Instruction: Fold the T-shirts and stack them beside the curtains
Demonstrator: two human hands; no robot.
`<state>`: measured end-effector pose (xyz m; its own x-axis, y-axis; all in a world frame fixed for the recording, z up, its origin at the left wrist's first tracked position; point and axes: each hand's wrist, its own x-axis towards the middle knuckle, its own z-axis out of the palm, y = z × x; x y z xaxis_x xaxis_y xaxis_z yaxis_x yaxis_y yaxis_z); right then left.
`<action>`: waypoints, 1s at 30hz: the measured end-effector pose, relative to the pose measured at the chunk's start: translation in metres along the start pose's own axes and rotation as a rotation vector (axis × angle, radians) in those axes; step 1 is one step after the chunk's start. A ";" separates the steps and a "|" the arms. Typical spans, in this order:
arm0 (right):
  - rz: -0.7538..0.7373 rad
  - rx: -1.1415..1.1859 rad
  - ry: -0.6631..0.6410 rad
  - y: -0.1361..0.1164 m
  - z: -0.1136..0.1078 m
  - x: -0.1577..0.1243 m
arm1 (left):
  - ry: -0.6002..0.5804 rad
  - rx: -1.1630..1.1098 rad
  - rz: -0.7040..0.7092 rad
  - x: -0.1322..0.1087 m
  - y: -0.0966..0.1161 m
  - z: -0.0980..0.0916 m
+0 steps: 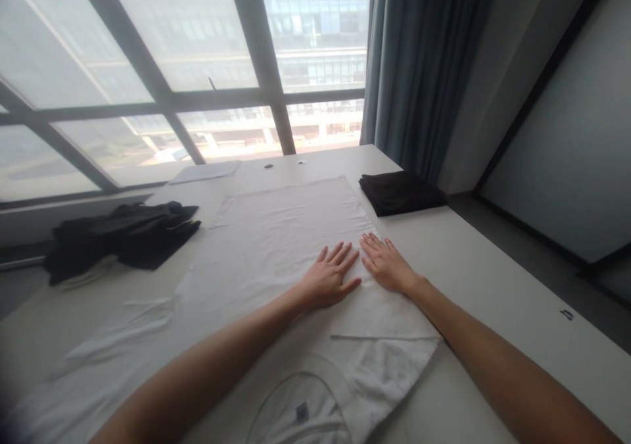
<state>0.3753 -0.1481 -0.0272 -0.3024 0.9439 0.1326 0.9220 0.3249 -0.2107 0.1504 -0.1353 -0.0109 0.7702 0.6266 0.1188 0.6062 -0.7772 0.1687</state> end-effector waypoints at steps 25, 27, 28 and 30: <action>-0.034 -0.066 0.046 0.018 0.020 -0.002 | 0.257 -0.011 -0.418 -0.160 -0.064 -0.102; -0.035 -0.094 0.052 0.020 0.021 -0.003 | 0.350 -0.019 -0.557 -0.209 -0.081 -0.101; -0.035 -0.115 0.067 0.019 0.020 -0.004 | 0.361 -0.011 -0.627 -0.234 -0.089 -0.099; -0.056 -0.167 0.126 0.016 0.017 -0.006 | 0.362 0.038 -0.766 -0.283 -0.105 -0.094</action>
<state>0.3879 -0.1471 -0.0479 -0.3311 0.9066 0.2617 0.9352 0.3523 -0.0372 -0.1494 -0.2258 0.0296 0.0371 0.9555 0.2925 0.9460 -0.1279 0.2979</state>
